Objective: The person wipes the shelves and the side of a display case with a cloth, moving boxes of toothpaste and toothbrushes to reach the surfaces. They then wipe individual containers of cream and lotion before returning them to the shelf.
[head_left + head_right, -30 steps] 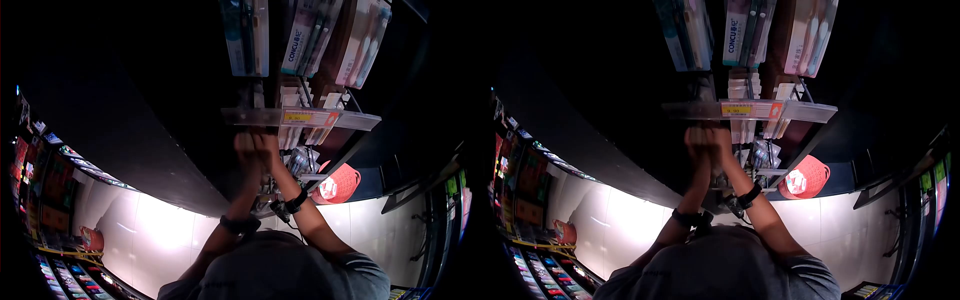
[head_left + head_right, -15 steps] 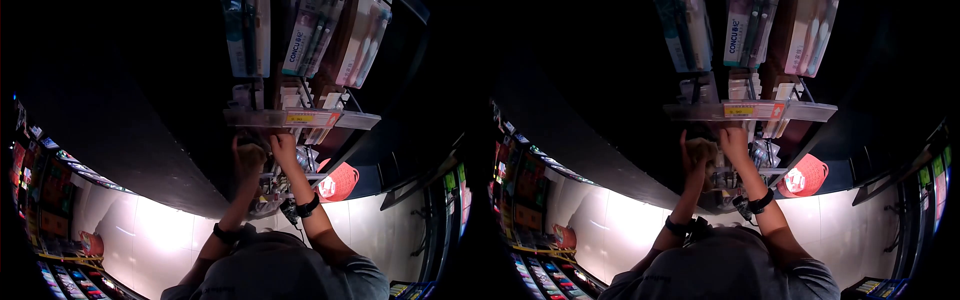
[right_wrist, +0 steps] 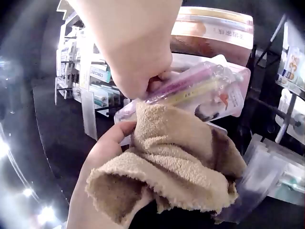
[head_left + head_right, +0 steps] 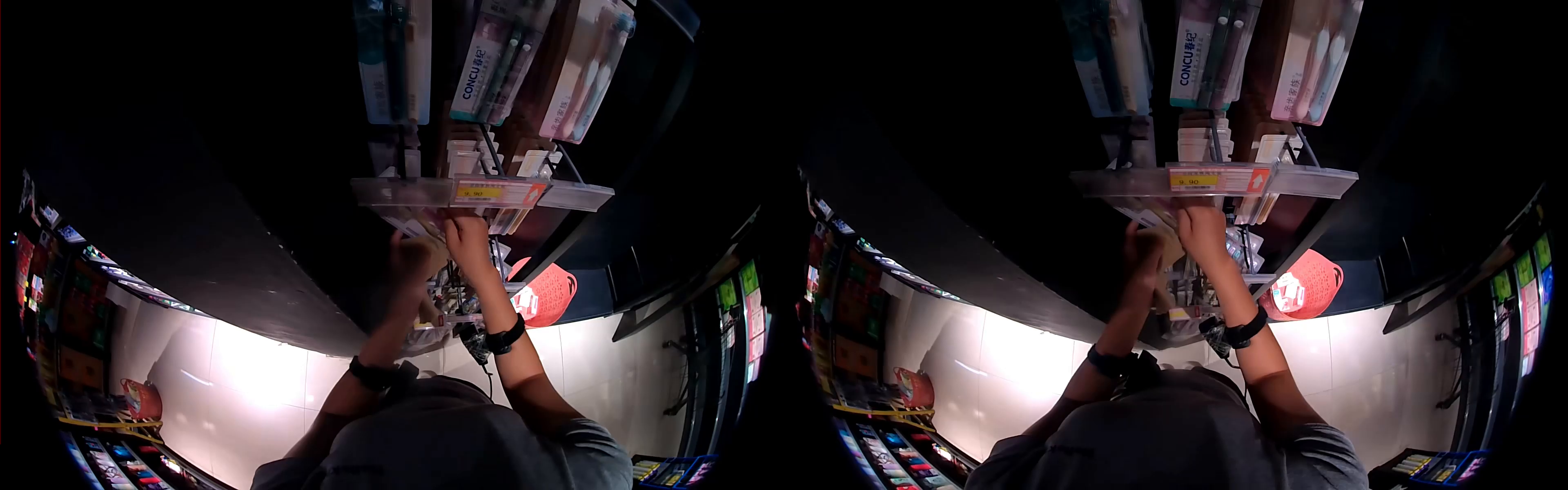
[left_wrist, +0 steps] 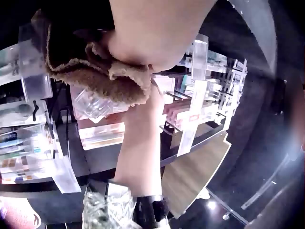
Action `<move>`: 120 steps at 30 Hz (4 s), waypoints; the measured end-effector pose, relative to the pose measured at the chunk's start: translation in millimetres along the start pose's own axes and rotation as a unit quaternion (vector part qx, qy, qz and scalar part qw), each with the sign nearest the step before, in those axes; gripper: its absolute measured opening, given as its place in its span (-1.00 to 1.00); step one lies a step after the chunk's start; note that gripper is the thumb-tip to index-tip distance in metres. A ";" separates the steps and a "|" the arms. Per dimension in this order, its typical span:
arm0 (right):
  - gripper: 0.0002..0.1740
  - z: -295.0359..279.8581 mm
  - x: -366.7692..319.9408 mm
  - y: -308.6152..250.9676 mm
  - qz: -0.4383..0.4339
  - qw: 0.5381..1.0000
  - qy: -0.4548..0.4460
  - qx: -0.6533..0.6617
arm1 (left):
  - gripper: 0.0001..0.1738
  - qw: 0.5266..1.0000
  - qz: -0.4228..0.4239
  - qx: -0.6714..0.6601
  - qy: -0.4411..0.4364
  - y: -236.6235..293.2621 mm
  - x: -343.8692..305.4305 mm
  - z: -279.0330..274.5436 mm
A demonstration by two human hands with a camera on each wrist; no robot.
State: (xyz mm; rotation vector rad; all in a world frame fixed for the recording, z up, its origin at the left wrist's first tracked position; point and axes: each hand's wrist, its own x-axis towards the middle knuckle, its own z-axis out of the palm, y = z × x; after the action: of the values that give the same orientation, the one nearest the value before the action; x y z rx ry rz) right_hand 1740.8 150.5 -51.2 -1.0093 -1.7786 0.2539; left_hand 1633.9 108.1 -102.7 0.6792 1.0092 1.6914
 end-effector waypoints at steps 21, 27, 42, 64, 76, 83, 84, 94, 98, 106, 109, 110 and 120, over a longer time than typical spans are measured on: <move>-0.77 5.9 12.5 2.4 0.021 0.994 -0.002 0.105 | -0.33 0.997 0.029 0.075 -0.010 9.6 -6.1 6.6; -0.76 -7.0 15.5 -5.1 -0.003 1.000 0.005 0.028 | -0.25 0.989 0.038 0.144 -0.024 25.7 -17.8 24.4; -0.71 14.6 1.6 -7.1 0.074 0.991 -0.004 0.110 | -0.25 0.991 0.054 0.122 -0.008 18.9 1.4 16.5; -0.46 -4.1 -39.6 3.1 -0.015 0.946 -0.111 0.304 | -0.42 0.888 0.310 0.302 -0.154 33.8 -62.3 -9.9; -0.68 -45.9 -95.4 -40.6 0.114 0.931 -0.192 0.289 | -0.52 0.793 0.509 0.248 -0.223 101.7 -89.3 -30.3; -0.87 -25.1 -124.9 -118.2 0.212 0.865 -0.108 0.441 | -0.67 0.770 0.468 0.362 -0.238 175.6 -104.8 -113.9; -0.88 -21.4 -127.4 -125.8 0.209 0.860 -0.126 0.449 | -0.66 0.769 0.457 0.380 -0.236 181.0 -101.8 -130.0; -0.88 14.9 -145.5 -198.2 0.070 0.975 -0.193 0.079 | -0.57 0.766 0.472 0.400 -0.172 226.9 -85.2 -215.3; -0.77 7.5 -139.3 -216.7 0.016 0.995 -0.092 -0.024 | -0.56 0.736 0.505 0.408 -0.190 247.4 -81.3 -222.4; -0.76 -1.3 -4.5 -296.4 -0.242 0.925 0.184 -0.226 | -0.52 0.593 0.675 0.438 -0.033 354.6 -55.7 -166.4; -0.77 9.8 23.2 -297.7 -0.292 0.879 0.231 -0.297 | -0.46 0.526 0.675 0.513 0.062 359.9 -43.1 -151.0; -0.76 16.1 26.0 -293.5 -0.294 0.858 0.269 -0.326 | -0.43 0.465 0.667 0.569 0.125 355.1 -37.2 -150.3; -0.69 37.8 3.8 -314.1 -0.201 0.846 0.238 -0.433 | -0.44 0.429 0.702 0.520 0.228 351.3 -15.5 -165.6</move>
State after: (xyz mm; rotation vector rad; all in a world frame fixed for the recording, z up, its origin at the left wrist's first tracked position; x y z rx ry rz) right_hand 1547.1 -32.6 119.3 -1.1233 -1.5670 -1.0738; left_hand 1338.0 -6.0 122.1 2.5545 2.2810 2.4806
